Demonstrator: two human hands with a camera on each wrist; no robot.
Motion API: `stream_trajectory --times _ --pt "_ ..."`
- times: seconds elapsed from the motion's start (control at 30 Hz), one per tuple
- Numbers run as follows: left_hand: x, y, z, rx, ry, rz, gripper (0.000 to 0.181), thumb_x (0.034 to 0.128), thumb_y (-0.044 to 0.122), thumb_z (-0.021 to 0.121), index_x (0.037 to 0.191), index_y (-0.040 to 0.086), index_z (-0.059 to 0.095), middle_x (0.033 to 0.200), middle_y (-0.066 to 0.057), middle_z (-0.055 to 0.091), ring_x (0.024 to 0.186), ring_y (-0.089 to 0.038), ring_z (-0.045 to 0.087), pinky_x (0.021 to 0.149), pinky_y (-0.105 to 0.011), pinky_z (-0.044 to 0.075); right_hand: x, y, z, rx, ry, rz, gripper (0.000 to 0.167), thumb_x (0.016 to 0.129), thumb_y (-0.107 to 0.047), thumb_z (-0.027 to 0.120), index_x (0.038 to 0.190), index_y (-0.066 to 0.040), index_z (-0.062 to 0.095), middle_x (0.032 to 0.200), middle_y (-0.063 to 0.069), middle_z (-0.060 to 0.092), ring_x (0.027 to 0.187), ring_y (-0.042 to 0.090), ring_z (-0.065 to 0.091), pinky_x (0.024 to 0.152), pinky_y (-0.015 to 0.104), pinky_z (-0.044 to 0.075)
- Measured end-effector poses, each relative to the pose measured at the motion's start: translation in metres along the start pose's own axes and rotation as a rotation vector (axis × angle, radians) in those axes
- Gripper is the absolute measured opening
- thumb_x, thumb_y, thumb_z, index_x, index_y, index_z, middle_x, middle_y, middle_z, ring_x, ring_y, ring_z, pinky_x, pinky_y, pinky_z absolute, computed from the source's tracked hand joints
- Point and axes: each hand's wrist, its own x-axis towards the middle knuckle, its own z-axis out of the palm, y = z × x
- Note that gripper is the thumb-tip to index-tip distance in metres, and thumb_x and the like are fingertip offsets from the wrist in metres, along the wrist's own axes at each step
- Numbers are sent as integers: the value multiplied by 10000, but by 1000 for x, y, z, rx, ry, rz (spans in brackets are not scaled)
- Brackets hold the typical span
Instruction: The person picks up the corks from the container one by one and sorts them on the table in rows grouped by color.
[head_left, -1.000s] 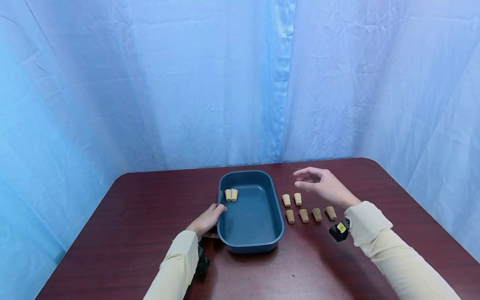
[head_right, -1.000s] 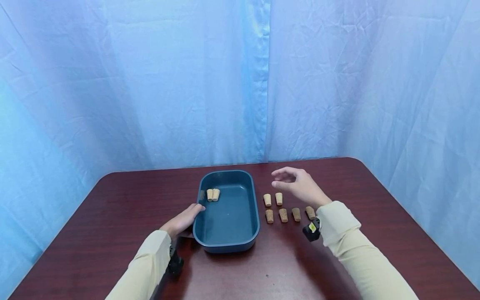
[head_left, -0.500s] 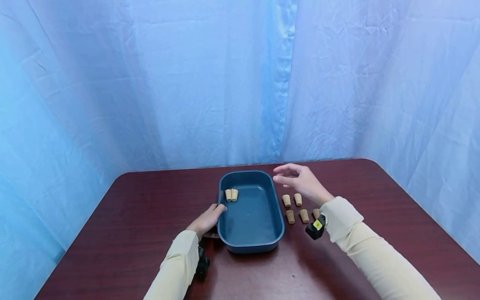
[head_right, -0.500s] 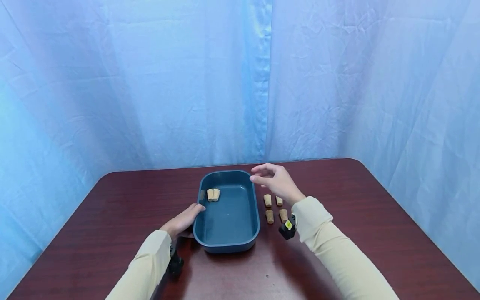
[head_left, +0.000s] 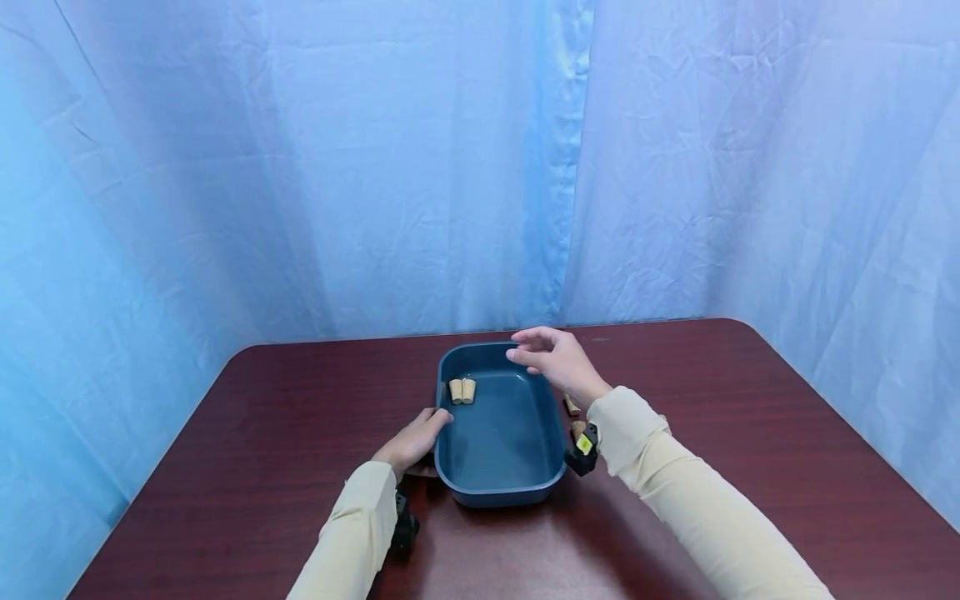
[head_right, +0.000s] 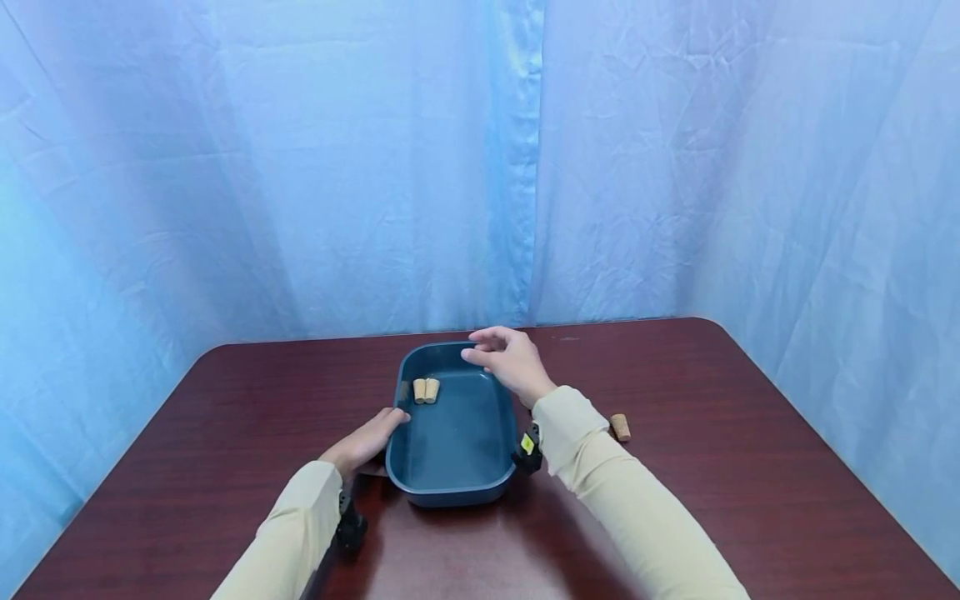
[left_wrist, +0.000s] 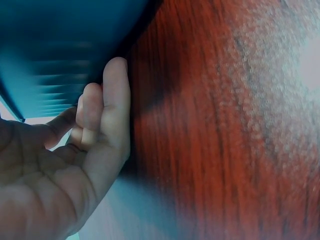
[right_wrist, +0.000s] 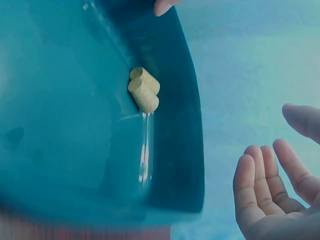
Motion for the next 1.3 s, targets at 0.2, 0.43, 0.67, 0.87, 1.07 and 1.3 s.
stream_trajectory --times 0.2,0.43,0.67,0.87,1.07,1.3 --pt "0 -1 0 0 -1 6 635 1013 382 423 1527 18 341 1428 -269 456 1081 -356 597 772 -460 604 11 1 19 43 18 26 402 986 -206 682 1333 -11 621 1256 172 624 1185 363 603 1041 503 477" --pt "1 0 -1 4 6 -1 642 1012 388 423 1528 16 340 1398 -260 483 1051 -335 615 763 -451 606 18 2 36 70 -2 36 388 990 -165 671 1319 31 614 1229 191 626 1200 413 577 1043 527 468" --pt "0 1 -1 -2 -4 6 638 1013 385 413 1526 10 344 1400 -255 485 1060 -318 618 756 -443 606 25 6 50 43 -2 76 354 982 -132 677 1292 32 631 1126 166 651 1169 425 579 1028 527 479" --pt "1 1 0 -15 -3 15 640 1006 386 411 1518 6 355 1398 -258 486 1083 -322 612 746 -445 601 34 12 62 -29 4 124 333 952 -147 715 1252 -12 664 1089 138 659 1123 405 605 983 488 503" --pt "3 1 1 -24 -1 0 647 1009 401 412 1530 23 351 1412 -258 476 1104 -341 599 771 -463 598 43 20 70 -128 29 178 291 921 -171 754 1183 -54 703 1044 102 676 1023 315 629 921 439 514" --pt "2 1 1 -19 5 7 634 1009 401 411 1512 17 372 1400 -251 483 1078 -327 604 750 -456 603 47 28 77 -230 27 209 288 919 -182 759 1172 -57 699 1037 106 677 965 278 624 911 453 518"
